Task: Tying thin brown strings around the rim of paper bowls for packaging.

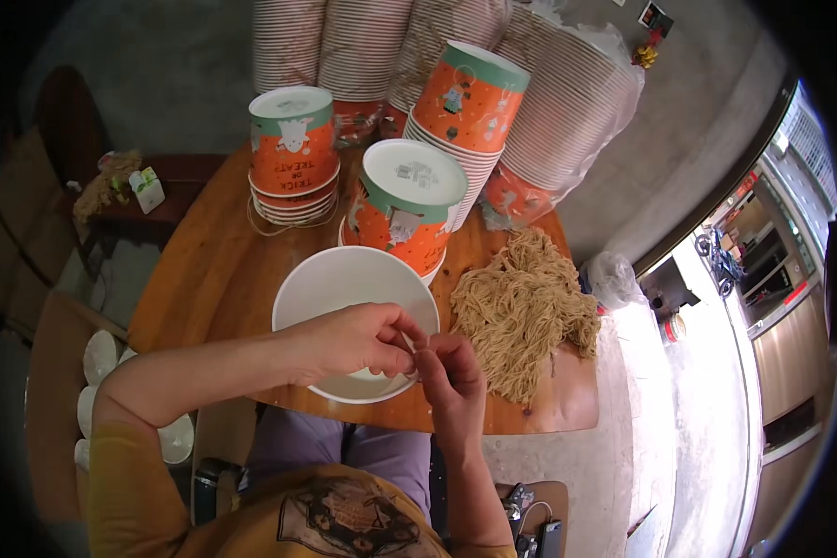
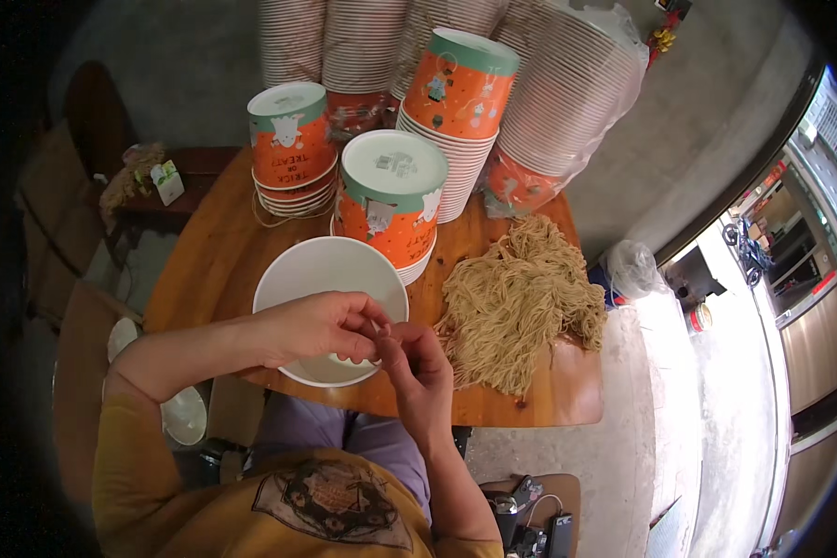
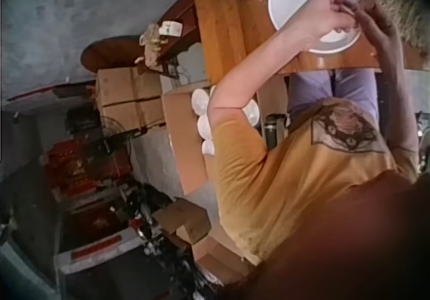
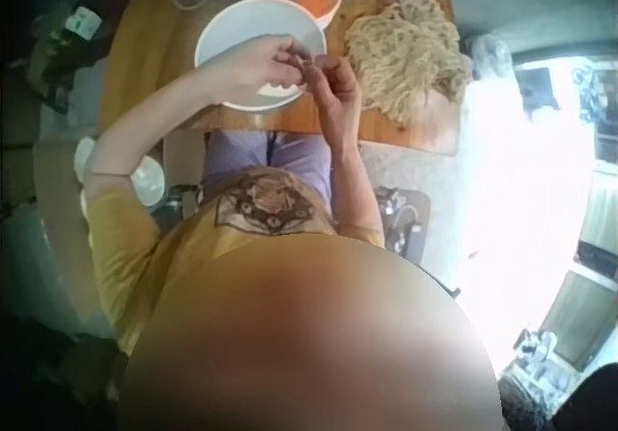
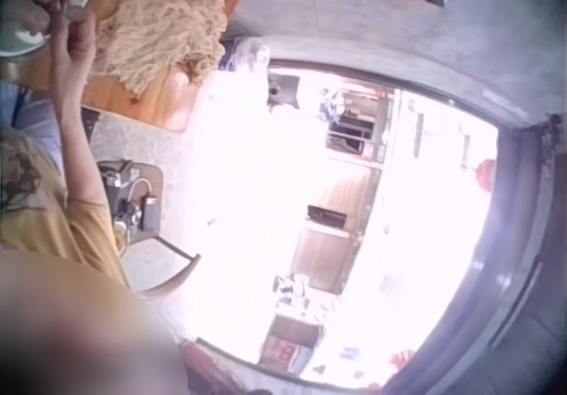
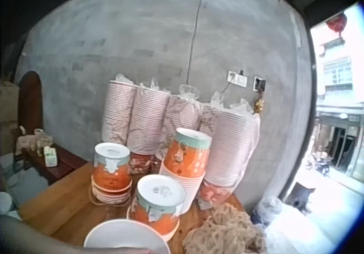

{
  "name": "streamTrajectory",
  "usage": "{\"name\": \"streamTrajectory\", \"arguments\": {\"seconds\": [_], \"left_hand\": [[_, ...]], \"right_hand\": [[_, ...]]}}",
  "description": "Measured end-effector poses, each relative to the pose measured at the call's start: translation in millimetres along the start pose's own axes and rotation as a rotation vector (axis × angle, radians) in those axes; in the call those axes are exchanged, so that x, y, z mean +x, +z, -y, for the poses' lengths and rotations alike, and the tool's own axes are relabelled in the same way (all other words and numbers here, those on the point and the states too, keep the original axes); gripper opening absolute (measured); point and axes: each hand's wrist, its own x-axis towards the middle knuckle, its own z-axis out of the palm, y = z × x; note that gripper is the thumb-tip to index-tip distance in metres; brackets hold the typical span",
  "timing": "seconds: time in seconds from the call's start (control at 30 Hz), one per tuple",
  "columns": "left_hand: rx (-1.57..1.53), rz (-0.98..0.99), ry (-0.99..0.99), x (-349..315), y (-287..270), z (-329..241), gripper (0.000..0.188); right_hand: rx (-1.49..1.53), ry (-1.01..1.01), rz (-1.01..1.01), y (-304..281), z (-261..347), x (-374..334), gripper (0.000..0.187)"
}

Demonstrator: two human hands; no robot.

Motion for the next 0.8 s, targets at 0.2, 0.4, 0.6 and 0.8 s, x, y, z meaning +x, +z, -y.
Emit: {"name": "streamTrajectory", "arguments": {"seconds": [0.2, 0.4, 0.6, 0.8], "left_hand": [[0.013, -0.063, -0.015, 1.5, 3.3, -4.1, 0.013], [0.314, 0.017, 0.146, 2.6, 8.8, -6.5, 0.018], [0.276, 0.081, 0.119, 4.5, 7.9, -2.2, 0.017], [0.135, 0.051, 0.08, 2.4, 13.8, -3.6, 0.021]], "right_hand": [[-0.157, 0.026, 0.177, -23.0, 40.7, -3.3, 0.014], [-0.151, 0.101, 0.276, -18.5, 63.5, 17.0, 0.01], [0.212, 0.221, 0.051, -32.5, 24.1, 26.0, 0.015], [-0.03, -0.103, -0.131, -25.5, -1.7, -9.5, 0.01]]}}
